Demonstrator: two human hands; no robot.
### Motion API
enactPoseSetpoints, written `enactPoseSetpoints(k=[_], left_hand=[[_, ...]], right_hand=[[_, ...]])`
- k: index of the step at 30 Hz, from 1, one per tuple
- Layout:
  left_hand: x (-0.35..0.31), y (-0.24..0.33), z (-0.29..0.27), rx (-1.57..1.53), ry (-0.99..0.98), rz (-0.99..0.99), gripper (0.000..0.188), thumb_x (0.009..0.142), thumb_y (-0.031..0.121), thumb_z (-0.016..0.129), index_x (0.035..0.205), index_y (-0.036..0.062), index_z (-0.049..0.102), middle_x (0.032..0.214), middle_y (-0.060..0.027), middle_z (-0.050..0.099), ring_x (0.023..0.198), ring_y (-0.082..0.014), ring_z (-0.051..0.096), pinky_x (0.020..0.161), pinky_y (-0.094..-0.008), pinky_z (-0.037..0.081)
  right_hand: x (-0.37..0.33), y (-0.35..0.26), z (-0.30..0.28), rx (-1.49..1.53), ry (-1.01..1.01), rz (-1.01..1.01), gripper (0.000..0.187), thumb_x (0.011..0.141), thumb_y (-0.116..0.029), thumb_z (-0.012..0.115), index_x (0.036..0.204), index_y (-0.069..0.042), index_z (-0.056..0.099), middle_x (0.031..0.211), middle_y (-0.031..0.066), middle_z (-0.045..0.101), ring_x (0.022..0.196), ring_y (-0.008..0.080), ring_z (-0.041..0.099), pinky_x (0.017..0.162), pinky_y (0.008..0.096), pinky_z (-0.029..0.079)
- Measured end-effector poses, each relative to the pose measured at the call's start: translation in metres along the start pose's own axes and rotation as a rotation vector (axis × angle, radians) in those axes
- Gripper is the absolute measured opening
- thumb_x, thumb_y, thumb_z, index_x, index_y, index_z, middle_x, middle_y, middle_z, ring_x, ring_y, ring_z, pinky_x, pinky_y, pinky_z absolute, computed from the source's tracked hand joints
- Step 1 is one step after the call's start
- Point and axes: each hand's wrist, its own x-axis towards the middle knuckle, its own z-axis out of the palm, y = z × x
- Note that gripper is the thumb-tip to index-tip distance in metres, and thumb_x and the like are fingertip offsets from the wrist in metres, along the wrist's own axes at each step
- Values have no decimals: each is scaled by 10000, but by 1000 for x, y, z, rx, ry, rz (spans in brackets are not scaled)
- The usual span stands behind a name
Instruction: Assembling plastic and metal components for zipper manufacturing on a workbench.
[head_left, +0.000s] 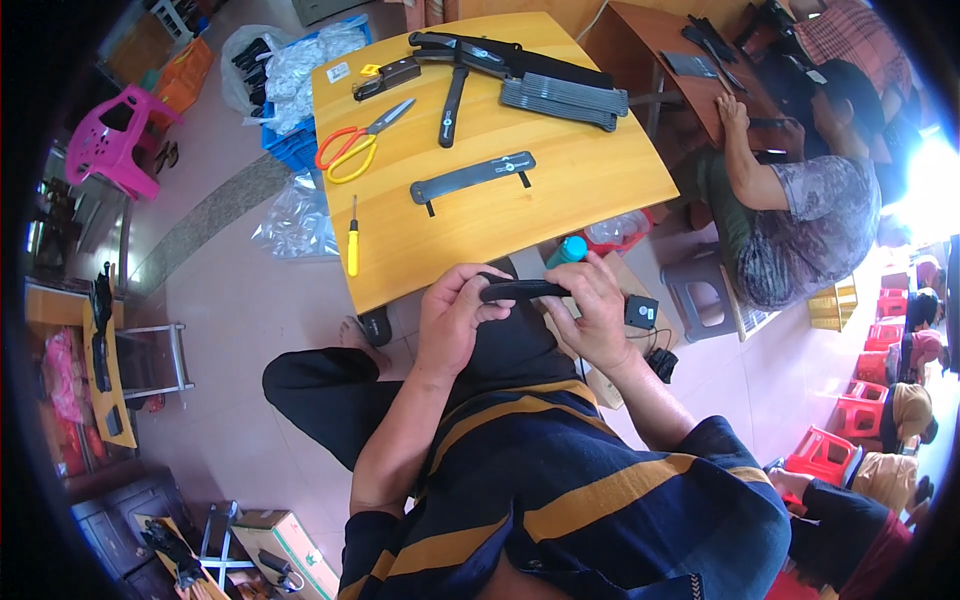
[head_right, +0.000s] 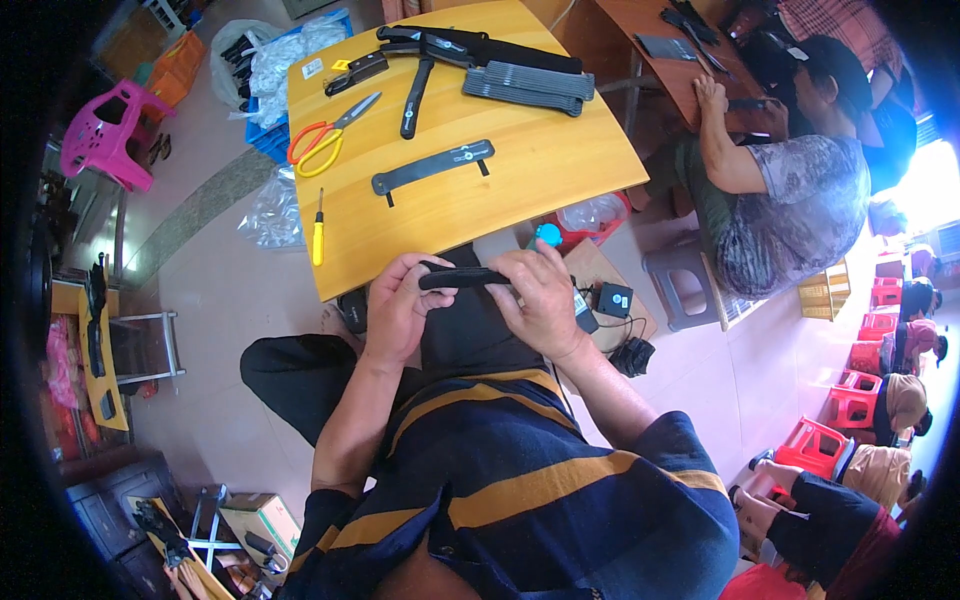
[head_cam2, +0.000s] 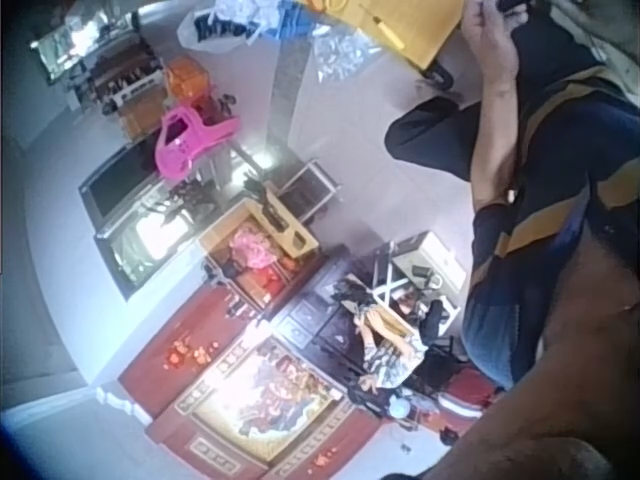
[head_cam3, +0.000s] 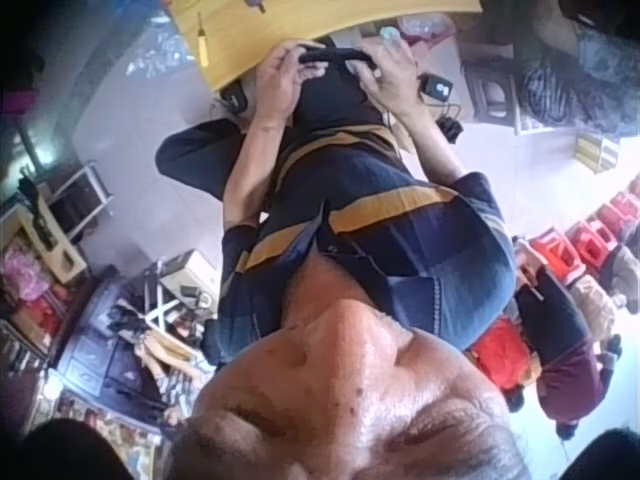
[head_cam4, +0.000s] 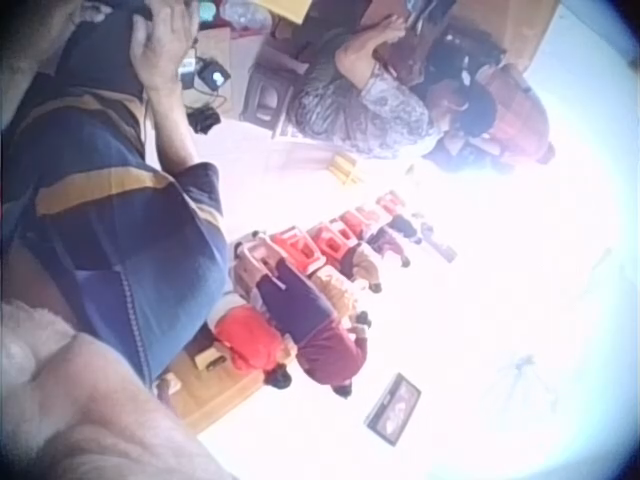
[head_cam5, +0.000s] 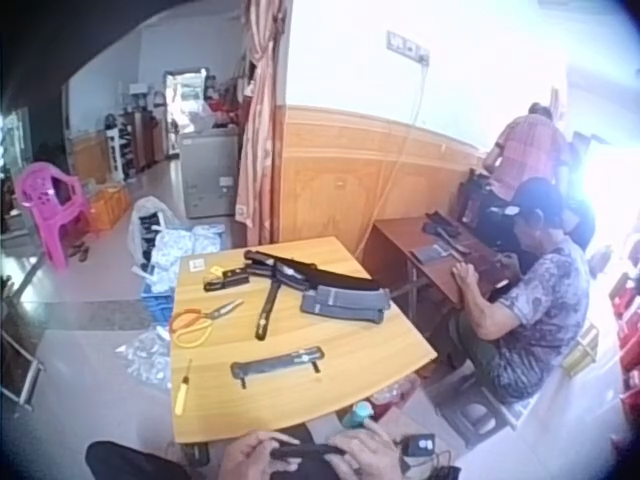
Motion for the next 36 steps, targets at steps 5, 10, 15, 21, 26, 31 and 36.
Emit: enactPoseSetpoints(k=[5, 10, 15, 21, 26, 31, 36], left_hand=[[2, 8, 4, -14, 54, -36, 251, 1081, 165, 583, 1270, 7, 630, 1072, -95, 718, 913, -154, 733, 796, -271, 618], [7, 17, 8, 106, 57, -20, 272, 1050, 177, 637, 1272, 20, 633, 1051, -69, 712, 870, -125, 704, 754, -259, 586], [7, 23, 17, 265, 77, 34, 184, 984, 81, 699, 1143, 5, 647, 978, -60, 702, 834, -107, 680, 702, -252, 550], [9, 17, 16, 359, 47, 15, 129, 958, 67, 715, 1019, -1, 623, 851, -69, 694, 717, -115, 671, 650, -257, 551], [11, 20, 13, 344, 76, -56, 129, 965, 91, 705, 1014, -9, 640, 866, -71, 702, 720, -114, 672, 651, -250, 552], [14, 18, 11, 350, 90, -74, 112, 963, 84, 688, 1006, -15, 657, 849, -65, 703, 715, -109, 668, 652, -247, 552], [19, 10, 0, 373, 102, -109, 122, 955, 83, 690, 1033, -10, 675, 888, -75, 717, 730, -112, 670, 655, -247, 555]], right_hand=[[-10, -4, 11, 297, -123, 199, 354, 878, -48, 788, 1214, -45, 675, 1048, 103, 729, 992, 256, 717, 980, 398, 547], [-17, -1, 24, 1214, -272, 629, 274, 1044, -106, 655, 1295, 0, 620, 1121, 62, 714, 976, 141, 696, 905, 290, 561], [-13, -5, 22, 1291, -326, 770, 279, 1032, -118, 676, 1287, -15, 625, 1133, 77, 715, 979, 148, 706, 900, 294, 573], [-15, -6, 27, 1271, -308, 762, 264, 1029, -106, 676, 1272, -14, 625, 1121, 80, 718, 961, 140, 708, 852, 281, 584], [-13, -9, 26, 1258, -303, 795, 243, 1016, -77, 687, 1244, -18, 626, 1094, 79, 722, 921, 132, 709, 824, 278, 588], [-13, -11, 28, 1245, -255, 831, 238, 991, -26, 705, 1217, -19, 630, 1062, 65, 722, 861, 123, 710, 781, 258, 585], [-9, -11, 28, 1217, -295, 843, 206, 1005, -50, 694, 1202, -15, 644, 1049, 65, 729, 861, 117, 709, 773, 250, 577]])
